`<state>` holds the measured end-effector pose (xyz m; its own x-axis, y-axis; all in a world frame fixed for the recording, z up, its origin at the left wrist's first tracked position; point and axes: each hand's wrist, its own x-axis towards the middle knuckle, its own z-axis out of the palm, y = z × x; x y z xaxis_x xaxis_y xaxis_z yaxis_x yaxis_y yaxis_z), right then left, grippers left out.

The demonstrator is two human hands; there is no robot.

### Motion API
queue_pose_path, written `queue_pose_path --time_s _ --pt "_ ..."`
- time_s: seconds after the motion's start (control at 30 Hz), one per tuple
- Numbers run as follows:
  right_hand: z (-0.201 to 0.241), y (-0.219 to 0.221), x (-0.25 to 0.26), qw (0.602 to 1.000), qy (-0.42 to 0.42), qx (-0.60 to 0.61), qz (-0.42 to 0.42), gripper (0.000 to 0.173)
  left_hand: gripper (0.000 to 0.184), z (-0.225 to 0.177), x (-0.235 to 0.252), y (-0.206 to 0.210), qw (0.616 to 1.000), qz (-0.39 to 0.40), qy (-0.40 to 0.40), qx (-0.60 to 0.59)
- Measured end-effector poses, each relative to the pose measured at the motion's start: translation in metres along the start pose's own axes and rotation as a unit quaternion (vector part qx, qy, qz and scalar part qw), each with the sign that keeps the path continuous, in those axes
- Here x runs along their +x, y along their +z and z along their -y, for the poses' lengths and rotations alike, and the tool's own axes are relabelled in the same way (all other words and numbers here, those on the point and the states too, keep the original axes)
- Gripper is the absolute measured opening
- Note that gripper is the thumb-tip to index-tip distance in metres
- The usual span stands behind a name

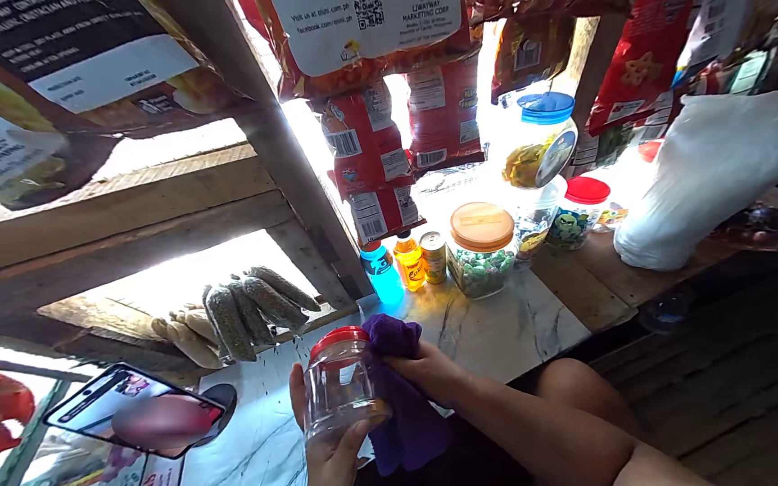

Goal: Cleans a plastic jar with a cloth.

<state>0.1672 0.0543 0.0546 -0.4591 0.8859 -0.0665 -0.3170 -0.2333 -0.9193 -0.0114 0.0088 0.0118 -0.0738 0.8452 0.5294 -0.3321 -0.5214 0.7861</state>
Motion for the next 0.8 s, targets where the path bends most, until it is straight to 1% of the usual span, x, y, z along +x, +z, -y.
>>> queue_pose_path --time_s 0.1,0.23,0.37,0.47,0.53,0.7,0.8 --pt "0.001 -0.002 0.002 0.996 0.054 0.074 0.011 0.020 0.111 0.002 -0.001 -0.002 1.000 0.000 0.006 0.016" --pt "0.000 -0.007 0.002 0.989 0.093 0.103 0.058 0.017 0.110 0.002 0.000 -0.003 1.000 -0.002 0.007 0.001" --pt "-0.004 -0.009 0.001 0.984 0.088 0.098 0.124 0.020 0.113 0.001 0.001 -0.005 1.000 -0.007 -0.004 -0.024" --pt "-0.003 -0.010 0.000 0.985 0.066 0.055 0.149 0.026 0.112 0.000 0.001 -0.006 0.999 -0.011 -0.012 -0.033" --pt "0.000 -0.010 -0.001 0.987 0.057 0.025 0.147 0.029 0.111 0.000 0.001 -0.007 0.999 -0.006 -0.017 -0.038" --pt "0.005 -0.007 -0.005 0.992 0.046 -0.016 0.114 0.030 0.107 0.003 -0.001 -0.008 0.999 0.000 -0.024 -0.042" --pt "0.008 -0.004 -0.007 0.994 0.043 -0.028 0.096 0.039 0.106 0.007 -0.003 -0.010 0.998 -0.001 -0.031 -0.046"
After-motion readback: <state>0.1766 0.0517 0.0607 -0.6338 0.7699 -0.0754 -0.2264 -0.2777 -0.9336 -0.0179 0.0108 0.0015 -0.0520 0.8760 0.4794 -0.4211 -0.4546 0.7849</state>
